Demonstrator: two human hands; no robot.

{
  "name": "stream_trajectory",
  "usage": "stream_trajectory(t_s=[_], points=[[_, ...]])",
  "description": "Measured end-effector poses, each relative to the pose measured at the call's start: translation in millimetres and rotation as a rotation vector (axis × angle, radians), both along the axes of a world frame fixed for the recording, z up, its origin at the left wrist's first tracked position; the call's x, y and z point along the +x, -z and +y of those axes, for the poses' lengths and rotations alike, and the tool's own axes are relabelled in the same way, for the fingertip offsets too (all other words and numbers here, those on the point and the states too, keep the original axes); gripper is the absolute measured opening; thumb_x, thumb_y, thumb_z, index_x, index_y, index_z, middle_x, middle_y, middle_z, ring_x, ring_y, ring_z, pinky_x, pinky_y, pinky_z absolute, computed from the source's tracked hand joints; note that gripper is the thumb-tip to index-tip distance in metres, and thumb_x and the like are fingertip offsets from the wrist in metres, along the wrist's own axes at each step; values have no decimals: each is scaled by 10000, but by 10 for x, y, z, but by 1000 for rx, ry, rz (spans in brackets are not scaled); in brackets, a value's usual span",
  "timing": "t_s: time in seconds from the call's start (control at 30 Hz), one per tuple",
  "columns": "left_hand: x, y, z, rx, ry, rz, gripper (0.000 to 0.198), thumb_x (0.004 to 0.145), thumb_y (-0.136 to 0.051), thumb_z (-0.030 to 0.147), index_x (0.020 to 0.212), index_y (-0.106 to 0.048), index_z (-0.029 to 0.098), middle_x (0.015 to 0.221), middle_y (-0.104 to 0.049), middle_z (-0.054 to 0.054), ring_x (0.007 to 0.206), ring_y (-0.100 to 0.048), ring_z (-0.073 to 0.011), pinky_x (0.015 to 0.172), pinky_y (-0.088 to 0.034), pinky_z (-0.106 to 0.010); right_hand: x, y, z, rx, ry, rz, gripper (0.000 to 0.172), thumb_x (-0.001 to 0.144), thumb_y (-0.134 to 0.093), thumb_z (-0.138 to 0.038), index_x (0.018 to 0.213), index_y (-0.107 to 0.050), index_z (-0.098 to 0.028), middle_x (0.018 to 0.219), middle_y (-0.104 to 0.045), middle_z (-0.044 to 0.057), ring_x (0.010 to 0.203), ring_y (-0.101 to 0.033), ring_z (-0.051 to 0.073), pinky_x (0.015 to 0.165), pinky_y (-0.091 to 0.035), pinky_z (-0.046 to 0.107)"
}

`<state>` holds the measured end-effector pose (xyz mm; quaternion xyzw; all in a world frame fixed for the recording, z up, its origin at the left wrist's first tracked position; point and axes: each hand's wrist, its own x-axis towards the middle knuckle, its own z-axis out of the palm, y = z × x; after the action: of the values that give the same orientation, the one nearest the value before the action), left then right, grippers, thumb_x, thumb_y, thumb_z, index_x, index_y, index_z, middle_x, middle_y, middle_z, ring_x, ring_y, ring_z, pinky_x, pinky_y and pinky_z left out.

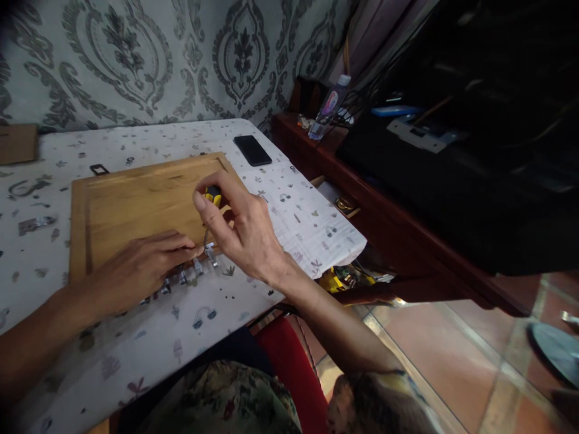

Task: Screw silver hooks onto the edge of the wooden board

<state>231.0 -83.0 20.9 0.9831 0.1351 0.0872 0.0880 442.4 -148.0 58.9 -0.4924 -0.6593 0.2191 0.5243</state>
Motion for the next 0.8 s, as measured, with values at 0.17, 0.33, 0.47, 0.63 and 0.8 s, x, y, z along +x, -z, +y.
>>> stream_trajectory(t_s=[0.17, 0.33, 0.47, 0.63, 0.8], points=[[-14, 8, -2, -5, -3, 22, 402, 1039, -355, 37, 1094, -739, 147, 1069, -735, -101, 989, -687, -263, 825, -564, -400, 11, -5, 7, 36, 14, -76, 303, 1040, -627, -533, 1011, -644, -232, 809, -697, -16, 623, -576, 110, 614, -520, 261], [-8, 6, -14, -5, -21, 33, 395, 1035, -359, 39, 1054, -734, 159, 1043, -728, -84, 969, -681, -246, 815, -551, -376, 7, -15, 9, 46, 22, -115, 310, 1034, -634, -547, 986, -641, -240, 808, -675, -6, 636, -586, 127, 631, -525, 279], [-13, 24, -5, -17, -19, 29, 360, 1011, -401, 32, 1045, -729, 177, 1058, -725, -68, 984, -673, -232, 834, -552, -357, -18, -17, 45, 51, 15, -70, 363, 982, -694, -581, 894, -619, -237, 758, -576, -32, 609, -540, 117, 609, -533, 268], [-16, 31, -1, -38, -19, 44, 360, 1035, -390, 44, 1040, -729, 166, 1082, -729, -78, 1021, -683, -241, 885, -566, -384, -44, 0, 110, -30, -30, 62, 426, 915, -762, -613, 853, -593, -227, 764, -611, -42, 585, -534, 89, 547, -515, 234], [-13, 25, -3, -35, -28, 35, 382, 1005, -408, -3, 1057, -743, 172, 1079, -731, -74, 1010, -689, -233, 866, -563, -363, -6, -11, 107, -73, -94, 157, 407, 910, -765, -616, 950, -620, -238, 757, -667, -23, 648, -664, 136, 536, -557, 244]])
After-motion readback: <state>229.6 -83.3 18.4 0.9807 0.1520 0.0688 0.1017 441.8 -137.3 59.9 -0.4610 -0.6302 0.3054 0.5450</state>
